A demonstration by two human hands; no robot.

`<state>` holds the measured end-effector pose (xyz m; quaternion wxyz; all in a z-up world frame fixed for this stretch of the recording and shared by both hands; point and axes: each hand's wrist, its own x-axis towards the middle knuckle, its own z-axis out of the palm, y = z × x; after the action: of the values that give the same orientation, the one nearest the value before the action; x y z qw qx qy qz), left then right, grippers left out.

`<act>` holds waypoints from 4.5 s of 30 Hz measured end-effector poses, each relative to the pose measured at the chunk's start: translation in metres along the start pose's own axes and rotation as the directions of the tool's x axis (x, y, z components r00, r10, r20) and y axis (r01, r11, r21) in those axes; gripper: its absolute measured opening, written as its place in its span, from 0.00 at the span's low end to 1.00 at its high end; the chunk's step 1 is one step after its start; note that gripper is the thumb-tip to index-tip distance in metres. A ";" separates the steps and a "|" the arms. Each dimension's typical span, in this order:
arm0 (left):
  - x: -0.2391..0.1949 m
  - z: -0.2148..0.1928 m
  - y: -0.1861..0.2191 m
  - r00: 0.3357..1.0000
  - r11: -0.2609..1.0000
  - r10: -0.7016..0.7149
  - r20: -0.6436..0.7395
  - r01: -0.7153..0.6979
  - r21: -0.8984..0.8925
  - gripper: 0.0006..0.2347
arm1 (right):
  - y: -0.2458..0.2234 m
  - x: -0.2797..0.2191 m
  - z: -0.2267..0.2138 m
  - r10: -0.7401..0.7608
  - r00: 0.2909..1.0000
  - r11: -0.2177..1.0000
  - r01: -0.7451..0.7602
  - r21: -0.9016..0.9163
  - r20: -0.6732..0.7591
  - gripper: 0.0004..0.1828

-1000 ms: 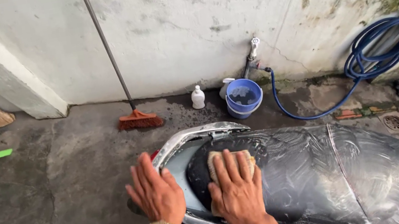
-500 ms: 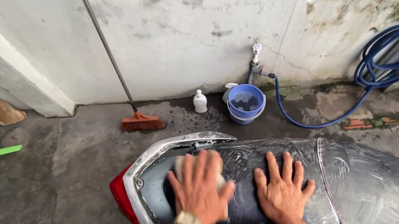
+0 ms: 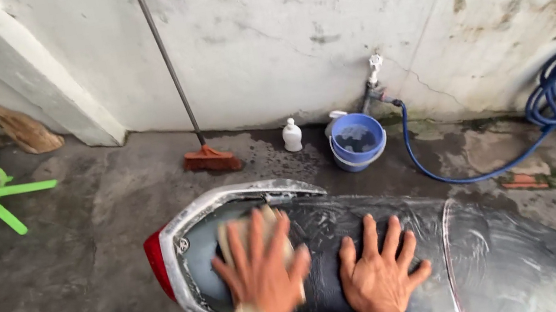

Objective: The person scrubs the seat of a motorcycle with a soapy sponge. They repeatedly wipe the surface of the seat, moving from the rear to the front and back again.

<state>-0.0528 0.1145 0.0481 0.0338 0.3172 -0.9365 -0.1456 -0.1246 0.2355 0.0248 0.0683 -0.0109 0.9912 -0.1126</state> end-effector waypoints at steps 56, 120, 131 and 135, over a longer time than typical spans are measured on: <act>0.015 0.043 0.024 0.789 0.823 0.566 -0.237 -0.527 0.211 0.31 | 0.020 0.012 0.042 -0.036 0.960 0.993 0.066 0.102 -0.276 0.30; 0.044 0.090 0.143 0.519 0.529 0.848 0.109 -0.842 -0.107 0.21 | 0.131 0.039 0.020 0.598 0.800 0.787 -0.575 0.223 -0.052 0.30; -0.005 0.114 0.209 0.730 0.795 0.604 0.319 -0.580 -0.178 0.24 | 0.196 0.037 0.059 0.495 0.868 0.734 -0.409 0.542 -0.016 0.25; -0.039 0.095 0.225 0.666 0.806 0.522 0.533 -0.181 -0.563 0.24 | 0.176 0.023 -0.025 0.511 0.858 0.387 -0.280 0.879 0.048 0.28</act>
<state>-0.1677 0.3322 0.0242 -0.1992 0.0324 -0.8655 -0.4584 -0.1523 0.4120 0.0065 -0.0261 0.2759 0.7716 -0.5725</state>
